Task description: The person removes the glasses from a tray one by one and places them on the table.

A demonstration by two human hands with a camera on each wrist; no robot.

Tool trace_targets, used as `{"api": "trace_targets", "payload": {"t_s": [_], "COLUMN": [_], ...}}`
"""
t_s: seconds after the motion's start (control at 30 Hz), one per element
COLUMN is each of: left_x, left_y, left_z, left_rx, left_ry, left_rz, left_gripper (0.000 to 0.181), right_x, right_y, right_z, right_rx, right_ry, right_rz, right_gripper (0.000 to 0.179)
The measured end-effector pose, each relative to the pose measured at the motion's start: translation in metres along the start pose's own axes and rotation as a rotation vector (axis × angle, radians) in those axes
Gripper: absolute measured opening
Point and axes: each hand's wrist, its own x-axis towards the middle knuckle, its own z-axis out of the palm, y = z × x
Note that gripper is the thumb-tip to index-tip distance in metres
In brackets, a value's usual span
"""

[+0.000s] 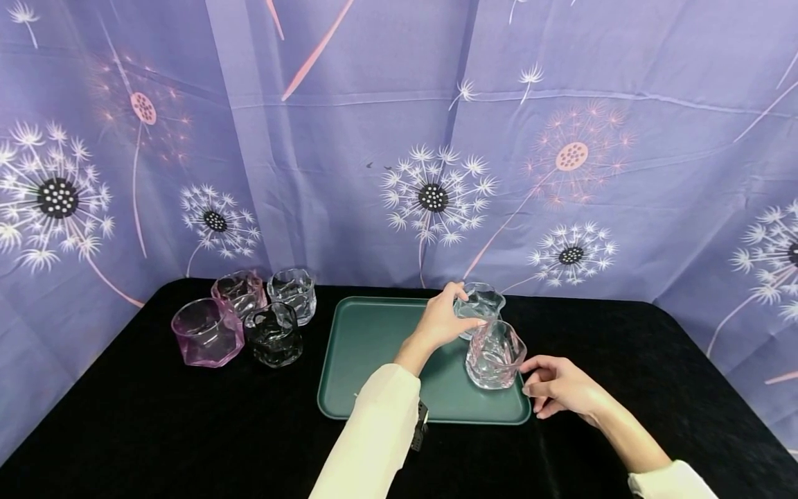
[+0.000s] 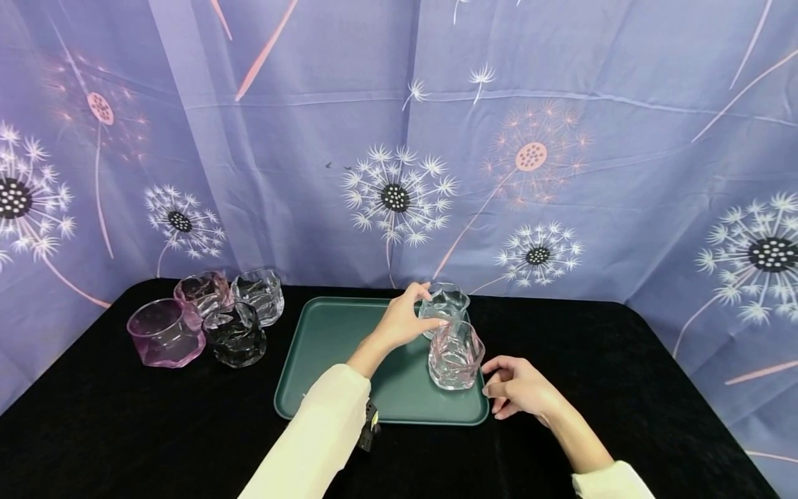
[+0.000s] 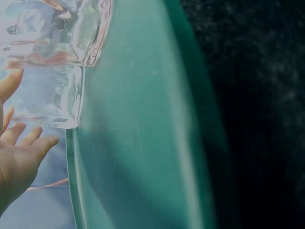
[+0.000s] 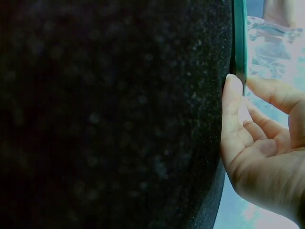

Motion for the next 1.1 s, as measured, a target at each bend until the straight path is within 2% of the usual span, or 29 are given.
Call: {"api": "trace_targets", "payload": {"t_s": [0.23,0.43,0.53,0.63,0.87,1.1], "left_x": [-0.0016,-0.003,-0.0034,-0.0036,-0.0017,0.0005], "left_y": [-0.0026,-0.0046,-0.005,-0.0046,-0.0047,-0.0039], "left_z": [0.0026,0.0044,0.0038,0.0034,0.0048,0.0056], "left_rx": [0.014,0.017,0.013,-0.005,-0.01,-0.005], "left_ry": [0.053,0.076,0.065,0.041,0.016,0.007], "left_rz": [0.052,0.064,0.073,0.054,0.009,0.008], "left_gripper": [0.04,0.04,0.04,0.042,0.065,0.072], "right_x": [0.0,0.0,0.0,0.0001,-0.0002,0.0001], "right_y": [-0.0012,-0.0004,0.0003,-0.0001,-0.0005,0.0], "right_z": [0.0008,0.0008,0.0007,0.0007,0.0005,0.0001], "right_rx": [-0.004,0.0,-0.001,0.0,0.001,0.001], "right_ry": [0.0,-0.003,-0.004,-0.006,-0.003,-0.004], "right_rz": [-0.002,-0.003,-0.003,-0.009,0.002,-0.004], "right_gripper": [0.04,0.041,0.04,0.04,0.04,0.041]}}
